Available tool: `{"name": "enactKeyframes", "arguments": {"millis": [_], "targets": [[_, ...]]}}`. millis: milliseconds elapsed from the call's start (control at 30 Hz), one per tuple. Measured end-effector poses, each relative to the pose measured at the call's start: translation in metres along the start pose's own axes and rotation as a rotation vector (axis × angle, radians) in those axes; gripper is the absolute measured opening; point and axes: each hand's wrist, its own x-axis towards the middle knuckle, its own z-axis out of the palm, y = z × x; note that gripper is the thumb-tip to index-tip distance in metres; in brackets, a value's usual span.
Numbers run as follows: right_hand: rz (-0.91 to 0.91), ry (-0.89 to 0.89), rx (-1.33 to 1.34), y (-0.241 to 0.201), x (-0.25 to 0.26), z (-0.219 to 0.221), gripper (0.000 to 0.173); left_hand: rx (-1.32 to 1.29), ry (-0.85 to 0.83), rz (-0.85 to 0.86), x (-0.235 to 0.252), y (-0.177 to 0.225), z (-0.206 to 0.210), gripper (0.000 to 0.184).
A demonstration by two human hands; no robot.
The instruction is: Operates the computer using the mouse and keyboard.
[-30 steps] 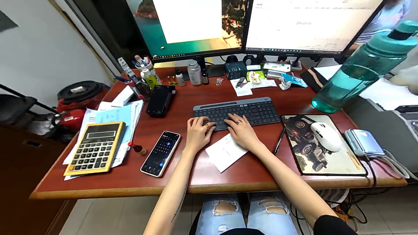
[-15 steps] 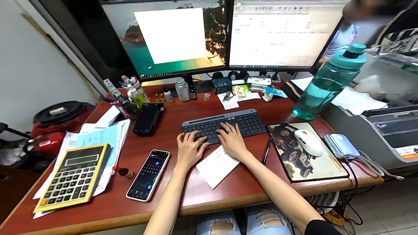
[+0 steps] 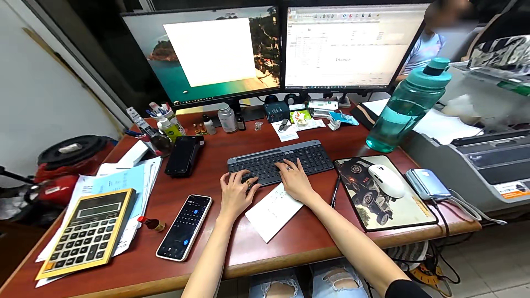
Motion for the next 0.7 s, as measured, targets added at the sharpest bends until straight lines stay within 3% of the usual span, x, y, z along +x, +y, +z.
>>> {"name": "enactKeyframes", "arguments": {"millis": [200, 567, 700], "targets": [[-0.055, 0.08, 0.027, 0.005, -0.002, 0.003, 0.038, -0.005, 0.006, -0.004, 0.0, 0.0, 0.001, 0.039], [-0.049, -0.03, 0.079, 0.002, -0.011, -0.002, 0.037, -0.028, 0.003, -0.011, -0.001, -0.002, 0.002, 0.034], [-0.093, 0.034, 0.078, 0.002, -0.019, -0.014, 0.033, -0.042, 0.12, -0.023, 0.0, -0.003, 0.0, 0.024]]}}
